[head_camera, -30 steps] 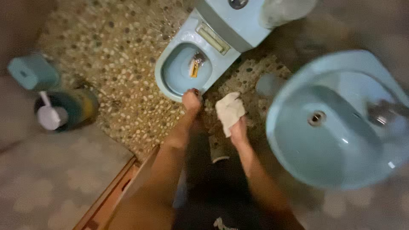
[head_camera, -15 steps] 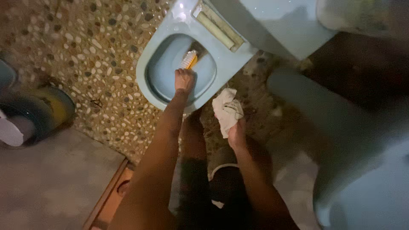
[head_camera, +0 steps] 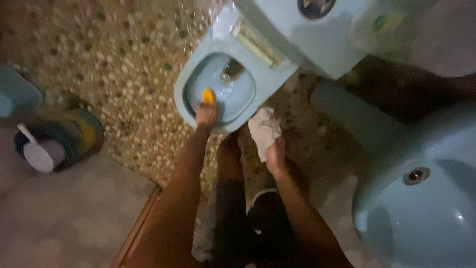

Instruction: The person fills a white plastic jug with water from a sink faucet, then sets it aside. They pick up a cloth and wipe the inside of the light blue sink basin and the faucet area repeatedly.

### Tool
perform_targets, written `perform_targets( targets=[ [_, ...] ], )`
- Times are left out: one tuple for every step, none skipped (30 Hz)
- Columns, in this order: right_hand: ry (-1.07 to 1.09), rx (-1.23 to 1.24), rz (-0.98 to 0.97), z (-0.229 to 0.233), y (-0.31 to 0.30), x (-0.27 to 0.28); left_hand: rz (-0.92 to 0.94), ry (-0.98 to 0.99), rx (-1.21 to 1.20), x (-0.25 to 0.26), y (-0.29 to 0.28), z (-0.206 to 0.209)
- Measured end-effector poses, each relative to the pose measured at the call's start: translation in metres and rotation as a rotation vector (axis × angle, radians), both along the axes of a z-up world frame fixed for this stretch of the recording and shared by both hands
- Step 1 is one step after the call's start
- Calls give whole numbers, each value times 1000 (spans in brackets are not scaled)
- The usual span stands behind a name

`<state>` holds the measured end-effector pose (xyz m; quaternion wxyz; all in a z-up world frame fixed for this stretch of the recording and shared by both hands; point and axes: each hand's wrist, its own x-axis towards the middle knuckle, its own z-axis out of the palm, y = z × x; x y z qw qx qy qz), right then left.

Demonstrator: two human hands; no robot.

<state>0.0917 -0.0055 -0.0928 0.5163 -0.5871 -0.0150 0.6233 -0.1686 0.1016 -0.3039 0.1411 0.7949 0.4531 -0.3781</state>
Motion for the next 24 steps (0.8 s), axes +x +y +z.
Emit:
perform_targets(
  targets=[
    [47,16,-59,1,5,3,15,-43,55,-2,4,5],
    [-64,91,1,0,11,5,29,-86,110,-4,10,7],
    [-164,141,68,5,6,5,51,-118,142,-9,2,13],
    [-263,191,135,9,2,6,81,-122,105,-10,-2,12],
    [-223,68,119,11,-4,5,109,-123,65,-11,-4,8],
    [-207,-13,115,12,-8,5,137,-123,26,-9,-5,2],
    [-177,-19,97,10,-8,5,74,-200,97,-4,-1,-5],
    [-162,-27,84,7,-6,5,12,-276,168,1,4,-12],
    [-139,-32,62,3,-5,5,-52,-355,238,7,8,-21],
    [-111,-31,38,-3,-4,4,-31,-367,262,15,15,-32],
    [-101,-34,23,-9,-7,4,-10,-381,281,23,21,-42],
    [-83,-40,3,-14,-12,1,12,-394,300,30,24,-50],
    [-81,-43,-2,-20,-14,-1,-8,-415,357,36,29,-57],
    [-79,-46,-7,-27,-17,-3,-29,-436,413,42,35,-63],
    [-69,-52,-23,-33,-21,-4,-52,-458,467,46,38,-68],
    [-63,-54,-36,-40,-26,-5,-52,-413,392,48,41,-72],
    [-72,-54,-42,-48,-29,-4,-55,-372,323,52,48,-77],
    [-85,-52,-46,-55,-31,-3,-57,-330,254,56,54,-82],
    [-114,-59,-33,-59,-36,-3,-63,-353,297,57,56,-84],
    [-142,-67,-19,-62,-39,-3,-69,-377,340,57,58,-84],
    [-167,-75,-4,-64,-42,-5,-73,-396,383,54,58,-82],
    [-191,-82,12,-64,-45,-7,-6,-393,323,52,56,-79],
    [-182,-81,-1,-64,-43,-8,57,-390,273,51,58,-73],
    [-173,-80,-13,-63,-40,-10,120,-387,222,50,61,-65]
  ],
)
